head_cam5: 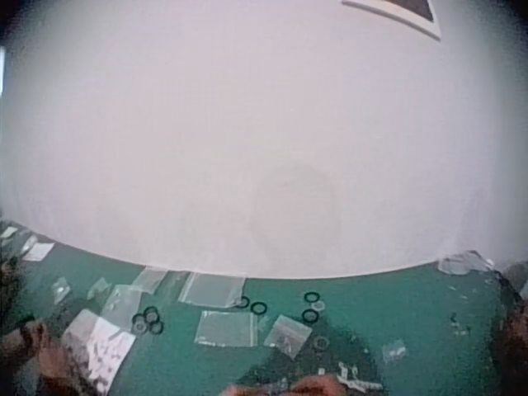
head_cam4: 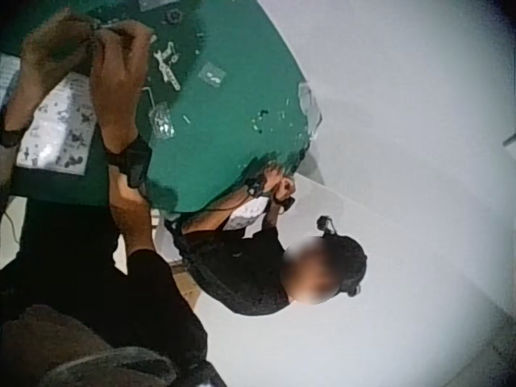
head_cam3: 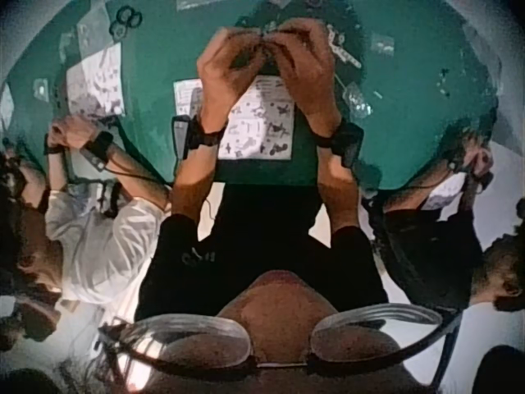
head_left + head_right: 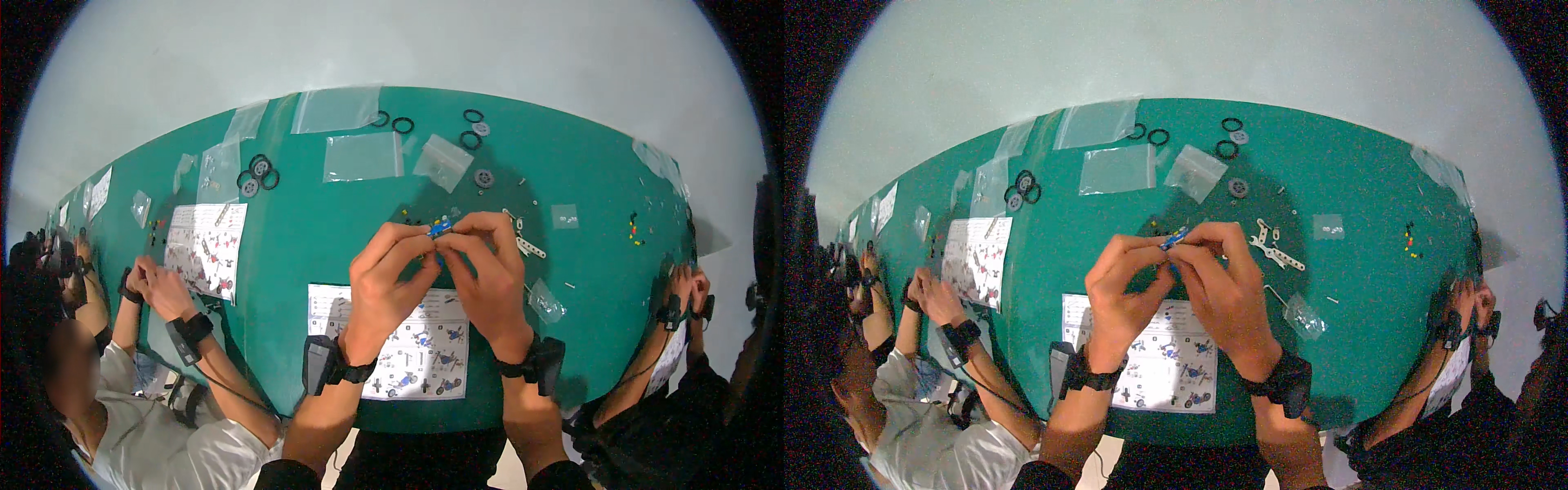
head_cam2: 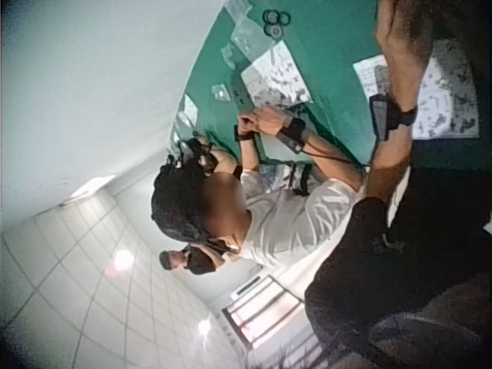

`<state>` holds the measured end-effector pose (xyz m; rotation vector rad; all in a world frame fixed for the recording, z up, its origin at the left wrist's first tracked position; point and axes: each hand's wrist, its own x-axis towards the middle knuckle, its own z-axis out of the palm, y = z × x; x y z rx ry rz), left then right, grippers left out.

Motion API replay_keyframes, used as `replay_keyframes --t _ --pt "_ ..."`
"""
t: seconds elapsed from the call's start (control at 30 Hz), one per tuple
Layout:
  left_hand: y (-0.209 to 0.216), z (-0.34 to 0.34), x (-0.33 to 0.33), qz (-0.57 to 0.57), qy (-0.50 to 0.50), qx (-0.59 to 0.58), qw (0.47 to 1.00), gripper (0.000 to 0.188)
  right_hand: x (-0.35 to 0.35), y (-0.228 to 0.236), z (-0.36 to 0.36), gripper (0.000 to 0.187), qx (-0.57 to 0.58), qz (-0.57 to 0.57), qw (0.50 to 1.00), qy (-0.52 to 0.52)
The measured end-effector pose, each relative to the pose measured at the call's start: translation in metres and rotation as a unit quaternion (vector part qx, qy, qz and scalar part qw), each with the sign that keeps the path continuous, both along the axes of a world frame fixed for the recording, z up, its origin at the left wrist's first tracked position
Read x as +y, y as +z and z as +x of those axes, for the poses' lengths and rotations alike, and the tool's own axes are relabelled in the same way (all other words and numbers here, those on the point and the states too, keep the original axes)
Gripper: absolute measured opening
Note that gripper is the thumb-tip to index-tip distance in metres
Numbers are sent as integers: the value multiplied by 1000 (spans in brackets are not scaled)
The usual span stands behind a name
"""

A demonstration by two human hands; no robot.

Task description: Assemble a small blue plastic toy model following an instruction sheet.

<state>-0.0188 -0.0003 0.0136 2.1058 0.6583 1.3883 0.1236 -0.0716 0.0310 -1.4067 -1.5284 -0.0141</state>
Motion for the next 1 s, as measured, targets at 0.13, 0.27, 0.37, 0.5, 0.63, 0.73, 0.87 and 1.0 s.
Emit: replay_keyframes --t 0.13,0.27,0.37,0.5,0.63,0.73,0.87,1.0 --pt "-2 1 1 -15 1 -5 1000 27 -2 0 0 22 -14 -2 1000 0" --pt "-4 1 2 -114 -8 -43 993 26 -3 2 4 21 40 20 998 -48" --pt "-8 5 6 -228 -27 -113 967 24 0 -1 21 18 91 40 991 -91" --pt "-18 4 11 -304 -39 -161 938 23 1 -4 30 11 173 -9 979 -109" --pt "-18 6 9 -312 -49 -167 934 22 -4 1 10 12 154 -81 985 -11" --pt "-19 5 9 -318 -53 -164 932 22 -8 4 -8 17 202 -146 968 10" --pt "-24 4 9 -342 -90 -207 912 22 -9 4 -20 21 313 -190 930 4" --pt "-21 5 7 -390 -104 -237 884 19 -11 11 -17 18 362 -200 910 4"
